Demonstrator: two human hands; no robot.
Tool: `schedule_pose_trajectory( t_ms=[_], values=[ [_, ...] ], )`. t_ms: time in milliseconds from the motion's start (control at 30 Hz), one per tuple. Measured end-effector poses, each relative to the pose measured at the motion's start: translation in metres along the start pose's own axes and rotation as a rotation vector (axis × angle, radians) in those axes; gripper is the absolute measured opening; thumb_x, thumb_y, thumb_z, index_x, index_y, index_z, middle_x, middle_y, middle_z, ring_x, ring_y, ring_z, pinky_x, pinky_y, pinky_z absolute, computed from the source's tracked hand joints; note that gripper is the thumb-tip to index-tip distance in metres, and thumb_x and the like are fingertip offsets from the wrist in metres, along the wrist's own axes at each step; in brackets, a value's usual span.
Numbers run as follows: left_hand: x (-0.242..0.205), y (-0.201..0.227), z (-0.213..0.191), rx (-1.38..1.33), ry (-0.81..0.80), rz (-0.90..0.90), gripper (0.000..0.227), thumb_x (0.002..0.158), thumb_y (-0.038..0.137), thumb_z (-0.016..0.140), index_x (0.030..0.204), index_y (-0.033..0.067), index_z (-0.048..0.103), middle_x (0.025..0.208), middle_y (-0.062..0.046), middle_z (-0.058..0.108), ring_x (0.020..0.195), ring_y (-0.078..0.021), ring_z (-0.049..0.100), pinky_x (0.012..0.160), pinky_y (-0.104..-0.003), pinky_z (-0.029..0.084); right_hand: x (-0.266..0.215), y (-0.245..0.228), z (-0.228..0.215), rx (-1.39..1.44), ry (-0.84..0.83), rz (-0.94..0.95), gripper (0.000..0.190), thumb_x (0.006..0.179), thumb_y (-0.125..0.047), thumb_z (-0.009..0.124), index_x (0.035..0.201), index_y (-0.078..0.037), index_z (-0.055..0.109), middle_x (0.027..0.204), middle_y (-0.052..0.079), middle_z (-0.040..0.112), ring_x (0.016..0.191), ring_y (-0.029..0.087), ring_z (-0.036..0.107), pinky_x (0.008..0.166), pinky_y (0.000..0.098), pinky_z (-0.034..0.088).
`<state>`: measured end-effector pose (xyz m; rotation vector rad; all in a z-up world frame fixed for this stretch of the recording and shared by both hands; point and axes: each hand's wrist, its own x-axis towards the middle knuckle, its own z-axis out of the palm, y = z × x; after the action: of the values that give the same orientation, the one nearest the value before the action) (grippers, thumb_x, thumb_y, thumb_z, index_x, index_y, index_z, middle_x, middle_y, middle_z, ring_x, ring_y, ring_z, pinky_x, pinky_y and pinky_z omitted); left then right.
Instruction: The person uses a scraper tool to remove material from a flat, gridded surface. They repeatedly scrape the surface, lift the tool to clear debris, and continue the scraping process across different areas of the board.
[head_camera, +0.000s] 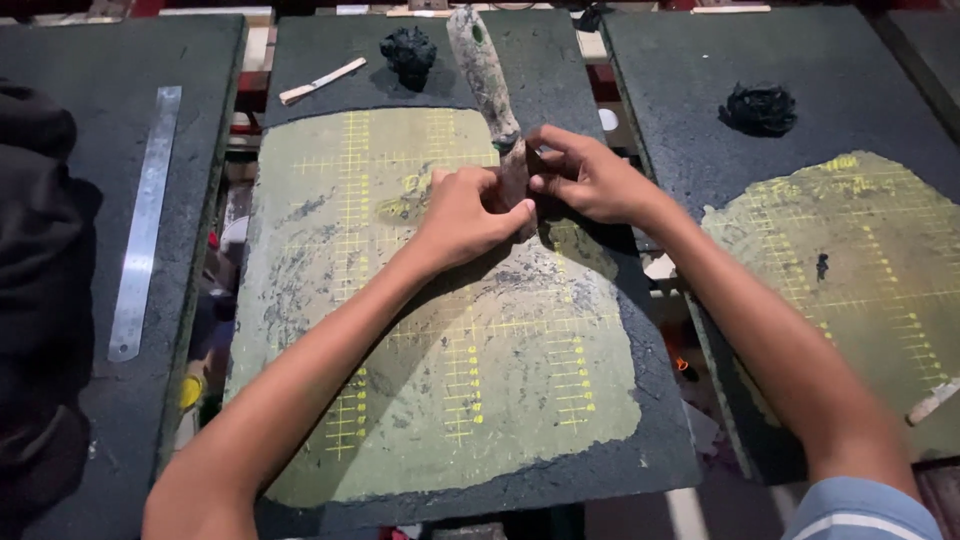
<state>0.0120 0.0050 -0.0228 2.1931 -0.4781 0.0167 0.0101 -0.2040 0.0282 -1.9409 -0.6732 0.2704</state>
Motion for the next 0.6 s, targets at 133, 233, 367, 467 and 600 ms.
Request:
schedule_pose_trajectory(
  t_ms=[133, 233, 367, 467, 600],
  values=[
    [-0.004, 0.018, -0.011, -0.025, -0.029, -0.01, 0.029, 0.075, 0.048, 0.078, 0.067, 0.0223, 0.068, 0.059, 0.002, 0.068, 0.066, -0.023, 0.065, 0.097, -0.032, 0.031, 0.002, -0.007, -0.003, -0.039, 0.005, 0.01, 0.021, 0.103, -0.006, 0.063, 0.122, -0.011, 0.057, 0.091, 0.012, 0.072, 0.089, 0.021, 0.069, 0.09, 0.0429, 0.055],
    [-0.003, 0.009, -0.007, 0.007, -0.015, 0.036, 0.033, 0.075, 0.049, 0.076, 0.064, 0.0195, 0.067, 0.057, 0.001, 0.068, 0.064, -0.025, 0.067, 0.093, -0.032, 0.032, 0.003, -0.012, -0.004, -0.012, -0.003, 0.017, 0.018, 0.102, -0.002, 0.062, 0.117, -0.01, 0.057, 0.093, 0.012, 0.072, 0.088, 0.02, 0.063, 0.089, 0.0425, 0.053],
    [-0.004, 0.009, -0.006, 0.073, 0.022, 0.083, 0.034, 0.077, 0.05, 0.076, 0.068, 0.0171, 0.068, 0.059, -0.003, 0.068, 0.066, -0.029, 0.069, 0.088, -0.034, 0.035, 0.004, -0.013, -0.01, -0.037, -0.017, -0.009, 0.019, 0.102, -0.002, 0.062, 0.118, -0.011, 0.059, 0.093, 0.01, 0.072, 0.088, 0.018, 0.062, 0.088, 0.0405, 0.052],
    [-0.007, 0.01, -0.006, 0.076, 0.035, 0.093, 0.033, 0.078, 0.049, 0.075, 0.07, 0.0176, 0.069, 0.059, -0.001, 0.068, 0.067, -0.0278, 0.07, 0.087, -0.034, 0.035, 0.003, -0.011, -0.01, -0.038, -0.025, -0.012, 0.021, 0.101, -0.001, 0.062, 0.12, -0.012, 0.06, 0.093, 0.01, 0.072, 0.088, 0.018, 0.061, 0.088, 0.0405, 0.052],
    [-0.009, 0.011, -0.005, 0.08, 0.043, 0.094, 0.031, 0.078, 0.049, 0.075, 0.071, 0.0202, 0.067, 0.058, 0.002, 0.066, 0.066, -0.0252, 0.071, 0.086, -0.031, 0.033, 0.003, -0.021, -0.01, -0.002, -0.057, 0.025, 0.024, 0.101, -0.001, 0.062, 0.123, -0.012, 0.062, 0.091, 0.011, 0.072, 0.085, 0.019, 0.061, 0.087, 0.0415, 0.054]
  ],
)
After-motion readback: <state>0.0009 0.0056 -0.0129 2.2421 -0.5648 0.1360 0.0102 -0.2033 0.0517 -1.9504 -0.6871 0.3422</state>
